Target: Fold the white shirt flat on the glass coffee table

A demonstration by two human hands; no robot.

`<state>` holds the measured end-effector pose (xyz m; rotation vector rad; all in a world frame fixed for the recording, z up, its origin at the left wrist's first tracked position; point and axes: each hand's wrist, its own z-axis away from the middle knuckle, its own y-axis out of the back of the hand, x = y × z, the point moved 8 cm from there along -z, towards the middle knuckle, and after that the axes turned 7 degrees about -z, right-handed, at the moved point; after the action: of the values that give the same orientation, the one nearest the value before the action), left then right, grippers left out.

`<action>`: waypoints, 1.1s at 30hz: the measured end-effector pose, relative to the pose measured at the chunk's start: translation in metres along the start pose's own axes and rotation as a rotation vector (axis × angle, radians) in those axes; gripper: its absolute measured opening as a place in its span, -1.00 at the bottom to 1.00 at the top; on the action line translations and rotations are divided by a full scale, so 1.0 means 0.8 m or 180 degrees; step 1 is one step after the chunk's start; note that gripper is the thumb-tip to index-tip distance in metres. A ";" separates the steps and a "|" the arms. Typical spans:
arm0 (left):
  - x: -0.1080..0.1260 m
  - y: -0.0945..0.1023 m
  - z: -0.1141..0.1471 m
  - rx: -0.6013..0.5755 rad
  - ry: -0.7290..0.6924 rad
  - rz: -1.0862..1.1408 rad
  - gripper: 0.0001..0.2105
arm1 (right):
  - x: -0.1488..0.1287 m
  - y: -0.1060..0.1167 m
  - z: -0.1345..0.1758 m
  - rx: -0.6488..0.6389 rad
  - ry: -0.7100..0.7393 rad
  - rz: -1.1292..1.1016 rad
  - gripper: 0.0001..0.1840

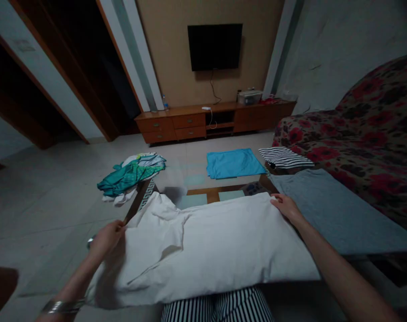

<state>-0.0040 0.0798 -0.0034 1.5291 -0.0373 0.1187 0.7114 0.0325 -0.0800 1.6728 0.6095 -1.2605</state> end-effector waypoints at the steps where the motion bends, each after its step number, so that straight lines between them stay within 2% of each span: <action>1: 0.024 0.008 -0.002 0.0311 -0.0224 -0.0187 -0.72 | 0.007 0.000 -0.003 0.0017 0.0059 0.0168 -0.55; 3: 0.089 0.018 0.006 0.0647 -0.0832 -0.0225 -0.72 | 0.016 0.000 -0.008 -0.0030 0.0130 0.0447 -0.51; 6: 0.197 0.003 0.032 0.0293 -0.1613 0.0002 -0.74 | 0.029 -0.002 -0.015 -0.0212 -0.0015 0.0575 -0.52; 9: 0.269 -0.019 0.058 0.0118 -0.1641 -0.0348 -0.74 | 0.034 -0.004 -0.017 -0.0274 -0.0150 0.0575 -0.54; 11: 0.289 -0.030 0.066 0.0133 -0.1497 -0.0662 -0.74 | 0.033 -0.004 -0.017 -0.0239 -0.0172 0.0576 -0.56; 15: 0.290 -0.043 0.062 -0.0076 -0.1353 -0.1021 -0.85 | 0.023 -0.001 -0.013 -0.0113 -0.0183 0.0568 -0.62; 20: 0.281 -0.040 0.039 -0.0395 -0.1295 -0.1042 -0.74 | 0.009 -0.006 -0.004 -0.0167 -0.0327 -0.0051 -0.53; 24: 0.281 -0.037 0.017 -0.0596 -0.1202 -0.0772 -0.76 | -0.003 -0.005 -0.006 -0.0107 -0.0257 -0.0004 -0.55; 29: 0.275 -0.022 -0.004 -0.0577 -0.1406 -0.0412 -0.76 | -0.015 0.007 -0.011 -0.0161 -0.0149 0.0042 -0.68; 33: 0.258 -0.004 -0.012 -0.0818 -0.1554 -0.0067 -0.75 | -0.037 0.023 -0.011 -0.0289 0.0017 -0.0139 -0.66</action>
<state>0.2006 0.1004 0.0134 1.2706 -0.4097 -0.2696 0.7198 0.0357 -0.0451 1.5961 0.6995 -1.2414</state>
